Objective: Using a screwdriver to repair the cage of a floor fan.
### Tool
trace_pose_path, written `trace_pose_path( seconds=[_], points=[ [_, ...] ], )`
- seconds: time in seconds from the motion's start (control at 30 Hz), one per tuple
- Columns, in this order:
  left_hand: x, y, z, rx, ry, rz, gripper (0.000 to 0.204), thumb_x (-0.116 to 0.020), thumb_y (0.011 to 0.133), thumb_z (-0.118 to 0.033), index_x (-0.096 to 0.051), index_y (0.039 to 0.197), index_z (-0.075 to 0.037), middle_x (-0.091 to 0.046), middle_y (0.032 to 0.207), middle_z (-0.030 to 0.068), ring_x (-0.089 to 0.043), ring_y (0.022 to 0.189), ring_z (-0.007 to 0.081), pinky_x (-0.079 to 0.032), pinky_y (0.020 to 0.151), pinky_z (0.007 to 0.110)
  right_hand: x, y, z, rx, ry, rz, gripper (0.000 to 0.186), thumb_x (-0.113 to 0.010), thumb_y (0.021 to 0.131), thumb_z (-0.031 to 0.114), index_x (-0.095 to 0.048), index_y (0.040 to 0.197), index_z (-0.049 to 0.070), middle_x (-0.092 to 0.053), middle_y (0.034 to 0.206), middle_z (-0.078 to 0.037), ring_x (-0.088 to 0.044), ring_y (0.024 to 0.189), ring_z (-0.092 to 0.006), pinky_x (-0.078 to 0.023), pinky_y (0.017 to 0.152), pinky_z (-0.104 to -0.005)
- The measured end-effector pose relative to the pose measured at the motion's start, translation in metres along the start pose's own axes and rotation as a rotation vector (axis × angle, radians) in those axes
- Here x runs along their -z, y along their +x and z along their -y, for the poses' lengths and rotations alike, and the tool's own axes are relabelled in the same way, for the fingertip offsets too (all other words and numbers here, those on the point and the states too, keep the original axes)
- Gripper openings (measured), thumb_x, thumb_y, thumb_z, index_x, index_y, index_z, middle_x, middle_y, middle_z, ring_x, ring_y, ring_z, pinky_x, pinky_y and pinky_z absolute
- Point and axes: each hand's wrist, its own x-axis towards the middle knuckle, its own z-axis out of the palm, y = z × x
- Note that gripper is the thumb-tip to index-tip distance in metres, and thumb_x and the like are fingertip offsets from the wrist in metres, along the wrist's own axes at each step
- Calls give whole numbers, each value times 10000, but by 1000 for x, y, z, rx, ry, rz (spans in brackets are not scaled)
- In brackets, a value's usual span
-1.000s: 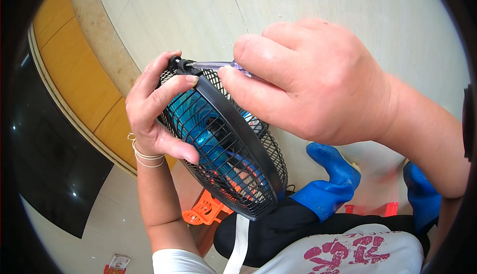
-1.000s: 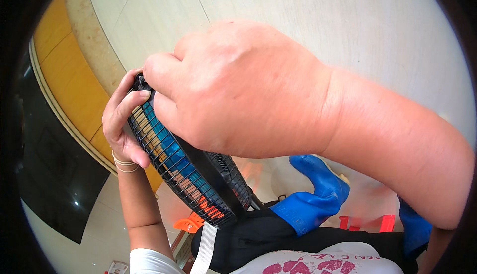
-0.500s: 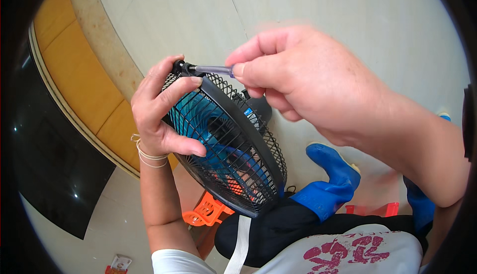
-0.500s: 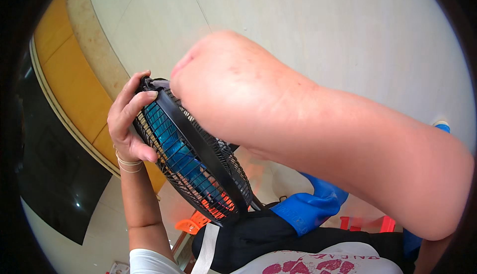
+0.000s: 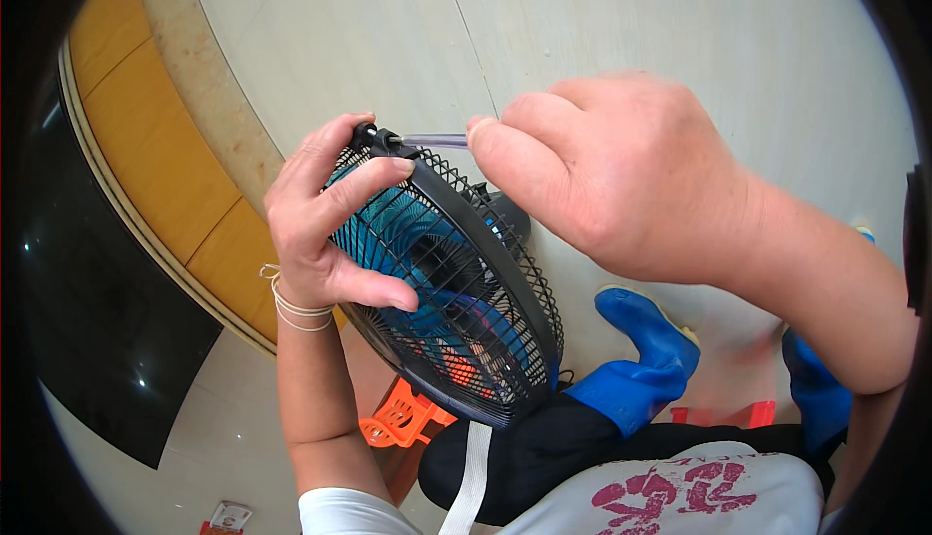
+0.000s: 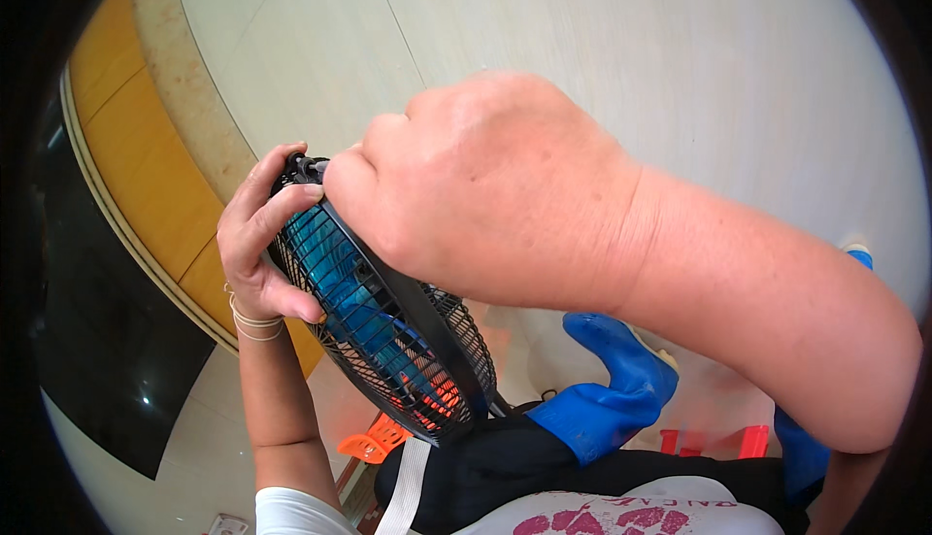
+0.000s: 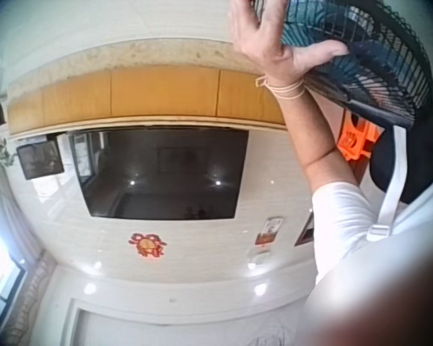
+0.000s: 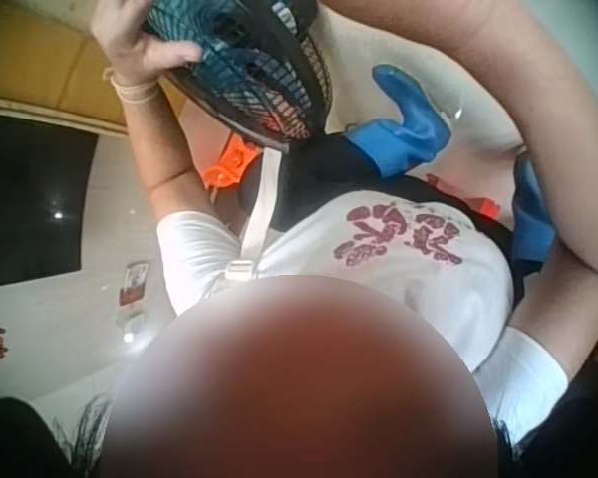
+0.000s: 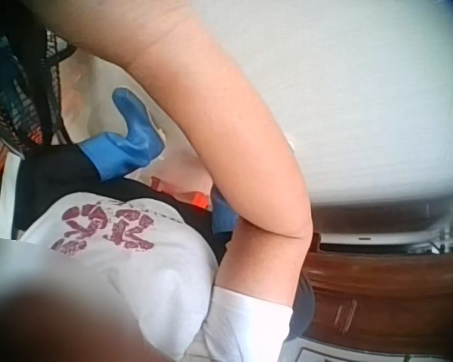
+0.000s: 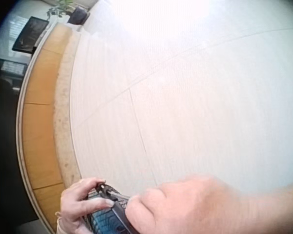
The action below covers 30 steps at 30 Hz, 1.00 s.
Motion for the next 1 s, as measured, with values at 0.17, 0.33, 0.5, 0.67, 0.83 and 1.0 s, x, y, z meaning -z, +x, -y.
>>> trace_pose_path(
  seconds=[0.17, 0.33, 0.5, 0.67, 0.83, 1.0],
  points=[
    [-1, 0, 1, -4, 2, -5, 891, -748, 471, -772, -723, 979, -40, -635, 1049, 245, -645, 891, 375, -506, 807, 406, -4, 0, 6, 98, -199, -17, 210, -652, 667, 118, -612, 855, 33, -524, 629, -30, -553, 500, -193, -435, 443, -326],
    [-1, 3, -1, -3, 26, -11, 863, -760, 490, -749, -721, 973, -35, -635, 1038, 243, -642, 880, 369, -507, 799, 402, -9, 8, 19, -321, 235, 38, 68, -588, 841, 120, -592, 845, 51, -535, 629, -25, -490, 464, -136, -356, 423, -250],
    [-2, 8, -3, 14, 87, 31, 806, -780, 508, -699, -728, 967, -39, -633, 1027, 227, -632, 845, 342, -508, 768, 382, -4, 15, 8, -797, 838, 201, 109, -589, 844, 128, -574, 905, 39, -547, 660, -23, -484, 511, -113, -368, 461, -254],
    [-5, 9, -4, 44, 70, 34, 810, -779, 495, -706, -729, 961, -45, -634, 1027, 221, -630, 839, 341, -506, 765, 381, -2, 15, 3, -1274, 1458, 376, 165, -590, 846, 136, -556, 965, 27, -558, 692, -21, -477, 559, -90, -380, 498, -258],
    [-3, 8, -2, 42, 71, 27, 821, -776, 479, -716, -732, 959, -52, -634, 1025, 217, -633, 842, 339, -506, 767, 380, -9, 4, 3, -561, 620, 199, 207, -613, 803, 41, -564, 998, -6, -599, 754, -102, -595, 644, -225, -474, 569, -354],
    [-4, 10, -4, 42, 70, 28, 825, -777, 471, -716, -731, 958, -51, -637, 1017, 216, -634, 838, 339, -507, 763, 375, -12, -3, -5, -58, -17, 38, 263, -649, 749, 102, -584, 985, 5, -580, 741, -89, -610, 627, -257, -489, 526, -350]
  ],
)
